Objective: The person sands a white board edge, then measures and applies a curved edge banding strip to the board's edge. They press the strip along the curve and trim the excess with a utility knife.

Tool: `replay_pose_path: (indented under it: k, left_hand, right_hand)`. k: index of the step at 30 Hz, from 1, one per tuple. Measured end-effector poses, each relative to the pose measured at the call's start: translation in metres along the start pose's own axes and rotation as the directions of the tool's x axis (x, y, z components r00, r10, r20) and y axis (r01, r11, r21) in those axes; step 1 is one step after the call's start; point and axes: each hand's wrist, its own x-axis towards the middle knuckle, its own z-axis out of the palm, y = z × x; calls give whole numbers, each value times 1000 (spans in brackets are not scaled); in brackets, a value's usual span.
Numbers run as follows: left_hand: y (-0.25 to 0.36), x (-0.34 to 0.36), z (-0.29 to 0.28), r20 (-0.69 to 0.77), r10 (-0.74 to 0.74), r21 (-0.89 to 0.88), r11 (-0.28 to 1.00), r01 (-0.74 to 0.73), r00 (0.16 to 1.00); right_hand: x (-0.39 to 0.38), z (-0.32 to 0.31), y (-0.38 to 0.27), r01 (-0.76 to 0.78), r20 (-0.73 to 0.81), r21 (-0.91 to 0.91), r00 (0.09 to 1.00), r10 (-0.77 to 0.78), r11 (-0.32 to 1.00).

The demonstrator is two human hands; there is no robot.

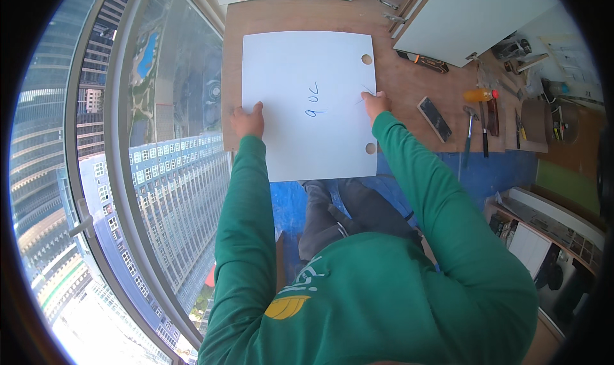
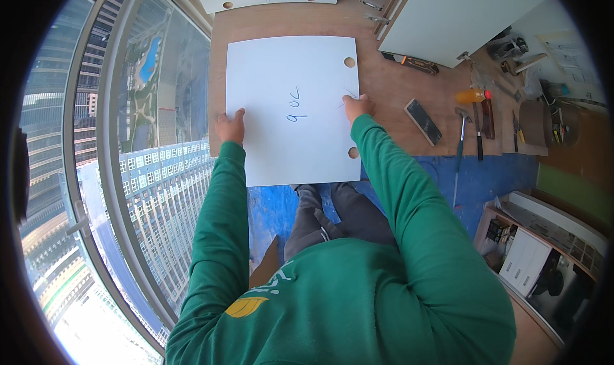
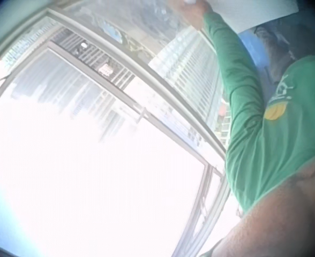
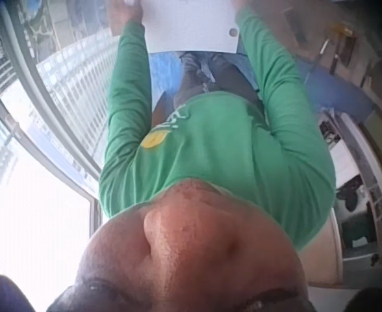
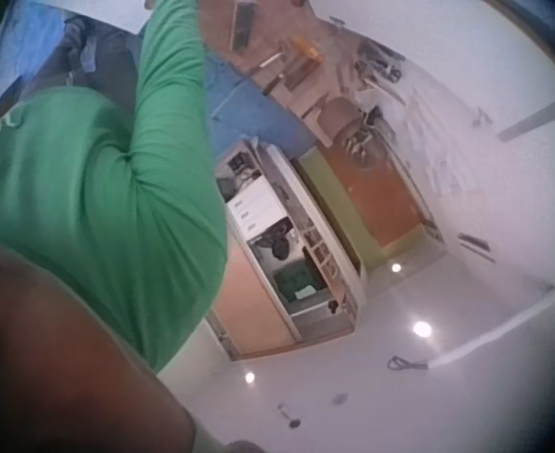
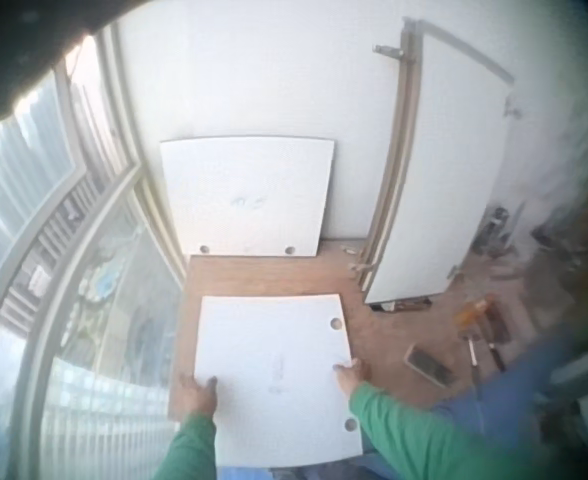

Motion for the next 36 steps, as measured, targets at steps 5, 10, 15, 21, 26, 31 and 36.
replay_pose_path:
  k: [5,10,15,21,26,31,36]
  left_hand:
    - [-5,-3,-24,190,-127,-340,922,187,974]
    - [16,-42,-66,166,-150,-546,809,218,975]
    - [66,-77,-135,129,-8,-707,700,98,992]
    - [184,-91,-201,95,306,-779,615,-120,947]
    - [218,-65,-202,-98,461,-830,451,-328,882]
    - [195,-32,-191,-102,597,-792,435,-428,795]
    - [155,-15,-167,4,600,-743,537,-399,800]
  right_hand:
    - [-8,3,13,-10,-66,269,997,29,963]
    - [-39,-22,15,-9,-25,538,999,26,843]
    - [-117,-104,-43,205,-102,708,977,-189,676]
    - [-184,-211,-159,346,-178,843,902,-394,412]
    - [-186,-228,-190,526,-345,795,802,-488,302]
    - [-155,-196,-180,460,-383,879,840,-386,129]
    - [-125,-165,-146,332,-297,941,902,-312,65]
